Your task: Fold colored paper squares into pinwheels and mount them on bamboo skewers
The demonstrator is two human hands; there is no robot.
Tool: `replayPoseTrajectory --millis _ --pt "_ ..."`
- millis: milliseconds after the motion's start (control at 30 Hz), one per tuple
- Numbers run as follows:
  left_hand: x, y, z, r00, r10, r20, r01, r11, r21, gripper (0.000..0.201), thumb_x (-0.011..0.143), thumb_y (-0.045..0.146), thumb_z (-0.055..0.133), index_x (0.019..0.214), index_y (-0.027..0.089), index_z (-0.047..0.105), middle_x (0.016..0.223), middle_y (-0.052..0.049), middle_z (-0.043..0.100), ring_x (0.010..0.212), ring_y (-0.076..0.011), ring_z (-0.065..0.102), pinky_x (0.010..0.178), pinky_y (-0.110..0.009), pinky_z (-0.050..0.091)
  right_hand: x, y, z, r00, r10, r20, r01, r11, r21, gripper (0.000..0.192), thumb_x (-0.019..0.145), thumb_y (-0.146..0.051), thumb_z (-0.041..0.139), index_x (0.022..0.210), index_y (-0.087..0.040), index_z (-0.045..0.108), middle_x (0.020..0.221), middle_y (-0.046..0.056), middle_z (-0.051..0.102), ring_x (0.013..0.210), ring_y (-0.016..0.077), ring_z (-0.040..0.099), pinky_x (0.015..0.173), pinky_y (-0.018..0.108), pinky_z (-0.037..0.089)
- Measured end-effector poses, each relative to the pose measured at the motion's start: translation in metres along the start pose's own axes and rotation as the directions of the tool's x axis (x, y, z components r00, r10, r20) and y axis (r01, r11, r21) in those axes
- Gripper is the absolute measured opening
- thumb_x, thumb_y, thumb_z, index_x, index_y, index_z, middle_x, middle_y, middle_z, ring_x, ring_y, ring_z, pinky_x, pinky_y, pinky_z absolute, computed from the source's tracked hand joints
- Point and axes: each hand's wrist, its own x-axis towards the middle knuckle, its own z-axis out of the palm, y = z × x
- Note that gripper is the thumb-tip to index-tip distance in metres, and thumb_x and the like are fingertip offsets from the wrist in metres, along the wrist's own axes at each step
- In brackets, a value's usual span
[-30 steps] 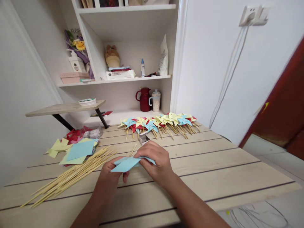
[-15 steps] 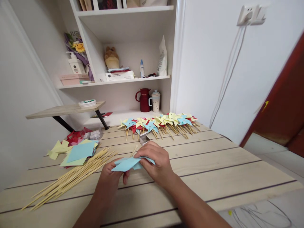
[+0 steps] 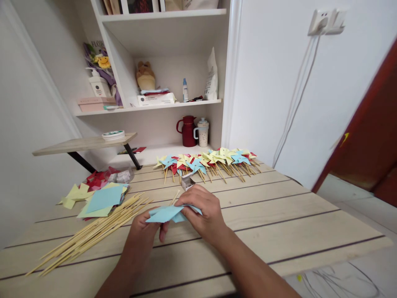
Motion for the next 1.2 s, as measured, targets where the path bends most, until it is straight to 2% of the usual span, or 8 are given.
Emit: replayPoseTrajectory --millis 200,400,500,633,833,1200 --pt "0.001 0.0005 -0.0015 0.999 0.005 0.036 -0.006 1.0 0.002 0.024 0.077 0.034 0.064 0.061 0.016 0.063 0.048 0.003 0.052 0.045 -0.0093 0.041 0.05 -0.022 0.034 0.0003 -0.0004 0.001 1.0 0.011 -0.017 -0.011 1.0 -0.008 0.017 0.085 -0.008 0.06 0.088 -0.022 0.07 0.074 0.004 0.072 0.069 0.0181 0.064 0.064 0.034 0.053" --pt "0.0009 0.0009 -0.0011 1.0 0.005 0.018 -0.005 1.0 0.006 0.027 0.076 0.036 0.064 0.058 0.016 0.061 0.048 0.002 0.052 0.044 -0.0088 0.041 0.05 -0.022 0.033 -0.0009 0.0011 0.0006 1.0 0.01 -0.006 -0.01 1.0 0.001 0.017 0.085 -0.008 0.061 0.09 -0.022 0.07 0.075 0.004 0.072 0.069 0.0181 0.064 0.064 0.035 0.053" --pt "0.0019 0.0004 -0.0017 0.999 -0.02 0.029 0.02 1.0 0.001 0.025 0.076 0.037 0.064 0.062 0.015 0.064 0.048 0.002 0.053 0.044 -0.0092 0.041 0.049 -0.023 0.033 -0.0009 0.0015 0.0006 1.0 0.017 -0.009 -0.017 1.0 0.005 0.017 0.085 -0.009 0.061 0.09 -0.022 0.07 0.075 0.004 0.072 0.069 0.0181 0.064 0.065 0.035 0.053" --pt "0.0021 -0.0002 -0.0022 1.0 -0.018 0.001 0.018 1.0 0.002 0.023 0.075 0.037 0.065 0.07 0.015 0.068 0.048 0.003 0.052 0.044 -0.0094 0.041 0.05 -0.023 0.034 -0.0008 0.001 0.0012 1.0 0.021 -0.021 -0.021 1.0 0.001 0.017 0.085 -0.009 0.061 0.089 -0.023 0.07 0.075 0.003 0.071 0.069 0.0178 0.064 0.063 0.034 0.053" --pt "0.0002 0.0001 -0.0011 1.0 0.01 -0.004 -0.01 0.999 0.038 0.029 0.077 0.035 0.063 0.055 0.016 0.058 0.046 0.003 0.049 0.045 -0.0089 0.041 0.051 -0.022 0.033 -0.0019 0.0013 0.0009 1.0 0.009 -0.011 -0.009 1.0 0.002 0.019 0.085 -0.006 0.06 0.09 -0.022 0.069 0.076 0.004 0.071 0.071 0.0179 0.063 0.064 0.034 0.053" --pt "0.0007 -0.004 -0.0018 0.998 0.044 -0.042 -0.041 0.996 0.075 0.029 0.076 0.038 0.063 0.057 0.017 0.06 0.05 0.002 0.052 0.044 -0.0098 0.04 0.049 -0.023 0.031 -0.0035 0.0022 0.0011 0.999 0.049 0.005 -0.049 0.999 0.013 0.016 0.086 -0.01 0.061 0.09 -0.023 0.07 0.076 0.004 0.072 0.071 0.0187 0.065 0.065 0.035 0.053"
